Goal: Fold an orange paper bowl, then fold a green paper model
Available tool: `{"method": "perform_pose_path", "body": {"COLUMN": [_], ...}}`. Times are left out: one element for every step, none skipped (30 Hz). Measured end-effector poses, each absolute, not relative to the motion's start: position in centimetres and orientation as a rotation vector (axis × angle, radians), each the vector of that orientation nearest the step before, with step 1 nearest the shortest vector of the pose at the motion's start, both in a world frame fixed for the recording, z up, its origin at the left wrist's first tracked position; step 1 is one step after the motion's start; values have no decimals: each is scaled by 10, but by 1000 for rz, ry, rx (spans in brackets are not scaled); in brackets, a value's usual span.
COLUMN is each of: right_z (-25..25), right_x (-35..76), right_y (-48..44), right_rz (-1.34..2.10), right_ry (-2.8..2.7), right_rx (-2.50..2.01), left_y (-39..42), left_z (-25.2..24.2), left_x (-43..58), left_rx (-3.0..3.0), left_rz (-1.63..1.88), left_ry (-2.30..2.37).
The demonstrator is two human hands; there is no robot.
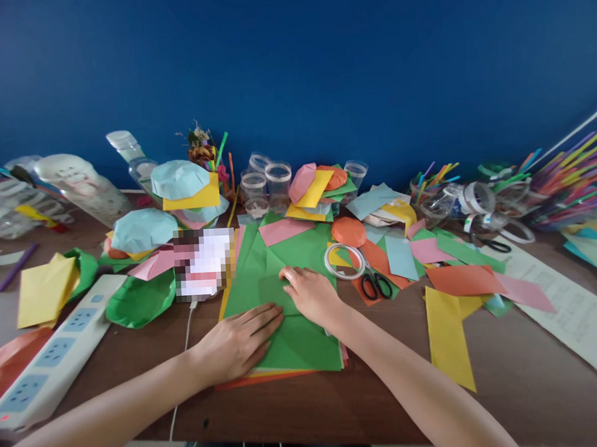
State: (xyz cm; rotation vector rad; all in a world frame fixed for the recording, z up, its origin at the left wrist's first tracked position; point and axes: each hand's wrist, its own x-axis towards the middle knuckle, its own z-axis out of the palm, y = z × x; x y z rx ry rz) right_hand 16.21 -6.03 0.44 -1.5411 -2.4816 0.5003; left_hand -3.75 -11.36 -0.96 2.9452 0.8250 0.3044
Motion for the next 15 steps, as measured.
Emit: {"method": "perform_pose_path", "body": {"right_z": [4, 4, 4, 4, 3, 3, 2, 2, 2, 1, 1, 1, 1, 2, 2], "right_x": [162, 162, 162, 162, 162, 162, 162, 162, 162, 162, 162, 163, 163, 163, 163], "right_y": [-60, -60, -60, -60, -60, -60, -60, -60, -60, -60, -60, -60, -60, -60, -60], "right_rz": [500, 500, 500, 500, 499, 498, 496, 493, 489, 486, 484, 484, 485, 487, 490], "right_ry": [-2482, -2483, -2485, -2486, -2485, -2482, -2480, -2478, -2477, -2478, -2480, -2485, -2487, -2490, -2491], "right_rx": [-1543, -1545, -1546, -1546, -1544, -1539, -1532, -1529, -1527, -1525, -1524, -1523, -1521, -1517, -1514], "left_y": [-114, -114, -114, -113, -113, -113, -113, -113, -113, -113, -113, -113, -113, -113, -114], "left_z": [-10, -10, -10, -10, -10, -10, -10, -10, -10, -10, -10, -10, -10, -10, -10], "left_x": [-37, -37, -37, -37, -37, -37, -37, -38, -38, -38, -38, -38, -38, -38, -38], "left_rx": [2942, 2940, 2939, 2937, 2934, 2932, 2930, 2929, 2929, 2930, 2931, 2932, 2932, 2933, 2933], "left_rz": [306, 307, 306, 303, 299, 296, 293, 292, 289, 286, 281, 276, 273, 271, 271], "left_ry": [825, 824, 825, 826, 828, 829, 828, 828, 827, 827, 828, 828, 828, 828, 829]}}
